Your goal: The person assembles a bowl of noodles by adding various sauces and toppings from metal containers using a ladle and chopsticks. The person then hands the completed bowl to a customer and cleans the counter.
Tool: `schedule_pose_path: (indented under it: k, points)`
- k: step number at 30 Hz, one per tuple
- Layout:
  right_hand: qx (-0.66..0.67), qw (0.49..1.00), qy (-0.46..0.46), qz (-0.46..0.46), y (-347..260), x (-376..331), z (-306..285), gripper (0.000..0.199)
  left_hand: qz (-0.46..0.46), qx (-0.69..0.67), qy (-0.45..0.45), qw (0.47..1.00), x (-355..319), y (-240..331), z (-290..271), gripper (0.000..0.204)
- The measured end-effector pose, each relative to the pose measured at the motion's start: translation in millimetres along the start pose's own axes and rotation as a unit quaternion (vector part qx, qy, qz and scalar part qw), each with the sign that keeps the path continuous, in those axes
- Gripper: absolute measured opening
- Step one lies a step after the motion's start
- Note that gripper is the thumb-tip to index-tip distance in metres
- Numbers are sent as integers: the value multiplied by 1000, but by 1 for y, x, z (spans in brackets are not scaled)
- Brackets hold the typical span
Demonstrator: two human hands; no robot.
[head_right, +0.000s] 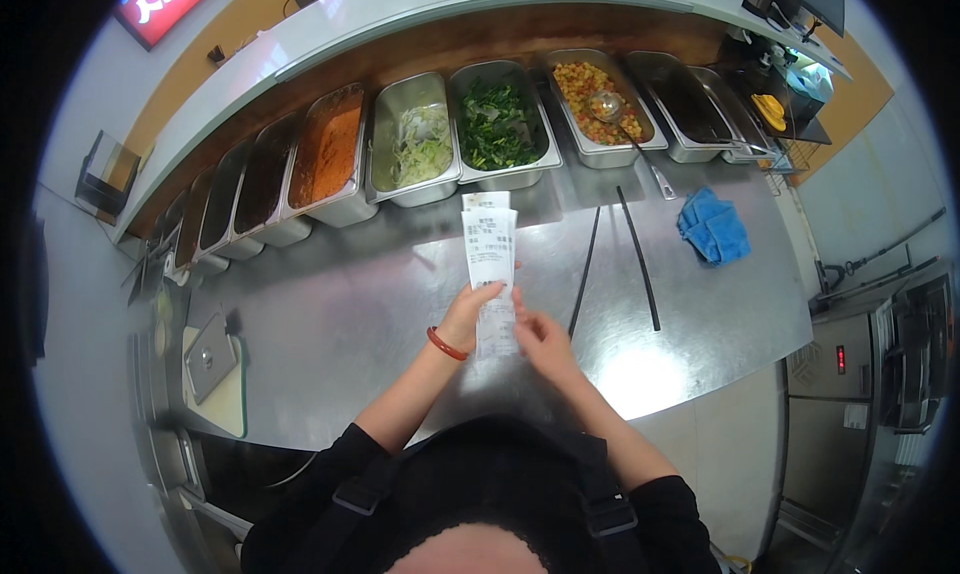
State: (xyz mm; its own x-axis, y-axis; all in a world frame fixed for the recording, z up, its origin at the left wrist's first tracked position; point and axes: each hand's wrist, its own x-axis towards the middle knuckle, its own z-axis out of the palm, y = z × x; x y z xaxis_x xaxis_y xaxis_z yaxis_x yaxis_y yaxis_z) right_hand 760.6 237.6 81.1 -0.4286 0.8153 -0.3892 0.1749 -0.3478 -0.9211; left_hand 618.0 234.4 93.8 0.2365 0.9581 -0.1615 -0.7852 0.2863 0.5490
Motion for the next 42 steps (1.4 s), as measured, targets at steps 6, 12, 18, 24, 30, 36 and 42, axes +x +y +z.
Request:
schedule_pose_path:
  k: [6,12,18,24,30,36,42]
  points:
    - [55,981,47,-182,-29,25,-15,40,-82,191,9,978,-8,-17,5,33]
    - [-199,911,125,-339,-66,32,-27,46,-125,184,-4,975,-17,-27,6,23]
    - [-311,912,-83,-255,-65,20,-31,32,-151,237,-2,960,-13,-27,-1,25]
    - [-285,936,-32,-206,-58,28,-39,21,-155,150,21,976,-15,-34,1,29]
    - [-225,951,107,-185,-37,45,-64,25,-41,365,189,911,-21,-55,-44,21]
    - [-446,803,361,-162,0,51,-138,27,56,639,345,685,-35,-18,-100,24]
    - [-453,855,242,-73,24,43,-150,18,101,720,358,585,-38,0,-106,27]
